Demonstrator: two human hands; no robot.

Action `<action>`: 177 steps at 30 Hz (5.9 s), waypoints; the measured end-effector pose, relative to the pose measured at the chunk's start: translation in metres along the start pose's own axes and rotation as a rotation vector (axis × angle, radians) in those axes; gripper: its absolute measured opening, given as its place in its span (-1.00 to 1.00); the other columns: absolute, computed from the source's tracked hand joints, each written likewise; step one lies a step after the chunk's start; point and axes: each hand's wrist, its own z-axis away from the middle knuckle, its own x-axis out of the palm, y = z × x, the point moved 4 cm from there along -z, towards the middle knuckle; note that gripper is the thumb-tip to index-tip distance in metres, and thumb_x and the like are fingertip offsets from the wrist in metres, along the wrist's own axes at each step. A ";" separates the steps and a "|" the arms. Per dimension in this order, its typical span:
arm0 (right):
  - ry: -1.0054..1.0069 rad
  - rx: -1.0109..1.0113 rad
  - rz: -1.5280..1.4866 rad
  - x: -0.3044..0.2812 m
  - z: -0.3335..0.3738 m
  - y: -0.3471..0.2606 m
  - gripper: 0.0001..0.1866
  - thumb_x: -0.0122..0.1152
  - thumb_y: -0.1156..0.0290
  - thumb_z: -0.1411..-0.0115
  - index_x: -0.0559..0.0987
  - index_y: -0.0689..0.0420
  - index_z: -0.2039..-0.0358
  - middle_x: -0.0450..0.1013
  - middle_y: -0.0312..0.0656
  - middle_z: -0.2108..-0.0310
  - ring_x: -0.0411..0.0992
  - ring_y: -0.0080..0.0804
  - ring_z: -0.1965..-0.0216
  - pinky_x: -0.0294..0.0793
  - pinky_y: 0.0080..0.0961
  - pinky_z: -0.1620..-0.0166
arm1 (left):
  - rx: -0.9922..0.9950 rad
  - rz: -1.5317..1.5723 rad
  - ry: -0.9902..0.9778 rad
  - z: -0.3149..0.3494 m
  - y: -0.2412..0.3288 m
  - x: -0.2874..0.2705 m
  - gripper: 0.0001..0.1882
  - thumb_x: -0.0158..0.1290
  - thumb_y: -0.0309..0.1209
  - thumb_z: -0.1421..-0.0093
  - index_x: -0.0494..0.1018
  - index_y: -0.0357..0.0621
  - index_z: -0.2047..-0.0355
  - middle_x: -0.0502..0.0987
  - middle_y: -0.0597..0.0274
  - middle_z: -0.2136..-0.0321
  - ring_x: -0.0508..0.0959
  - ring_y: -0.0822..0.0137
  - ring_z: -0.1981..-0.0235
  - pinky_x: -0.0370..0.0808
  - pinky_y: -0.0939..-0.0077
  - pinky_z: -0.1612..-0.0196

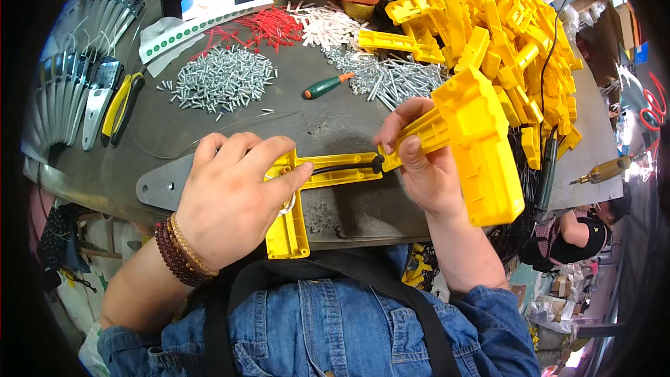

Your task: Assembling the internal wiring and casing of a yellow and green plastic electronic tool, including soldering and screw installation.

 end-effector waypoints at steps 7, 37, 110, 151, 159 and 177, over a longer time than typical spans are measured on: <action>0.025 0.151 -0.217 0.023 0.010 0.007 -0.46 0.36 0.17 -0.19 0.38 0.16 -0.05 0.42 -0.24 0.19 0.44 -0.48 0.26 0.44 -0.55 0.16 | -0.084 -0.003 -0.101 0.003 -0.003 0.000 -0.35 0.19 -0.47 0.05 0.43 -0.02 -0.15 0.41 0.14 -0.07 0.41 0.11 -0.04 0.28 0.19 -0.09; -0.566 0.251 1.183 0.068 -0.024 -0.014 -0.45 -0.23 0.05 -0.39 0.65 0.13 0.44 0.59 0.02 0.38 0.56 0.03 0.27 0.54 -0.08 0.15 | 0.036 0.126 -0.062 -0.042 0.011 -0.019 -0.08 0.29 -0.25 -0.03 0.11 -0.22 -0.34 0.39 -0.20 -0.09 0.43 -0.07 -0.10 0.33 0.15 -0.19; -0.262 -0.557 1.236 0.068 0.024 -0.053 -0.82 0.17 0.37 0.06 0.59 0.02 0.38 0.37 -0.37 0.46 0.44 -0.47 0.42 0.45 -0.51 0.41 | 0.003 0.390 0.188 -0.059 -0.010 0.012 -0.80 0.17 -0.40 -0.13 0.54 -0.07 0.21 0.58 0.14 0.35 0.58 0.07 0.29 0.50 0.26 0.21; -0.584 0.070 1.033 0.085 -0.158 0.027 -0.79 0.30 0.36 -0.10 0.63 0.20 0.29 0.59 -0.08 0.37 0.57 -0.23 0.30 0.53 -0.34 0.21 | -0.598 0.172 -0.091 -0.003 -0.110 -0.011 -0.83 0.25 -0.34 -0.04 0.57 -0.17 0.44 0.56 0.12 0.55 0.57 0.14 0.47 0.49 0.29 0.34; -0.705 0.151 1.080 0.091 -0.154 0.039 -0.82 0.28 0.42 -0.12 0.60 0.21 0.27 0.57 -0.10 0.41 0.57 -0.29 0.34 0.52 -0.35 0.25 | -0.405 0.061 0.227 0.005 -0.106 -0.008 -0.88 0.15 -0.51 -0.11 0.46 -0.20 0.33 0.53 0.07 0.43 0.53 0.08 0.42 0.47 0.29 0.31; -0.650 -0.417 0.606 0.077 0.026 -0.064 -0.76 0.43 0.41 0.06 0.57 0.07 0.36 0.51 -0.22 0.12 0.50 -0.22 0.15 0.50 -0.32 0.06 | 0.130 0.474 0.216 0.047 0.020 -0.021 -0.77 0.33 -0.44 0.07 0.52 -0.11 0.40 0.61 0.18 0.21 0.61 0.18 0.08 0.47 0.16 0.01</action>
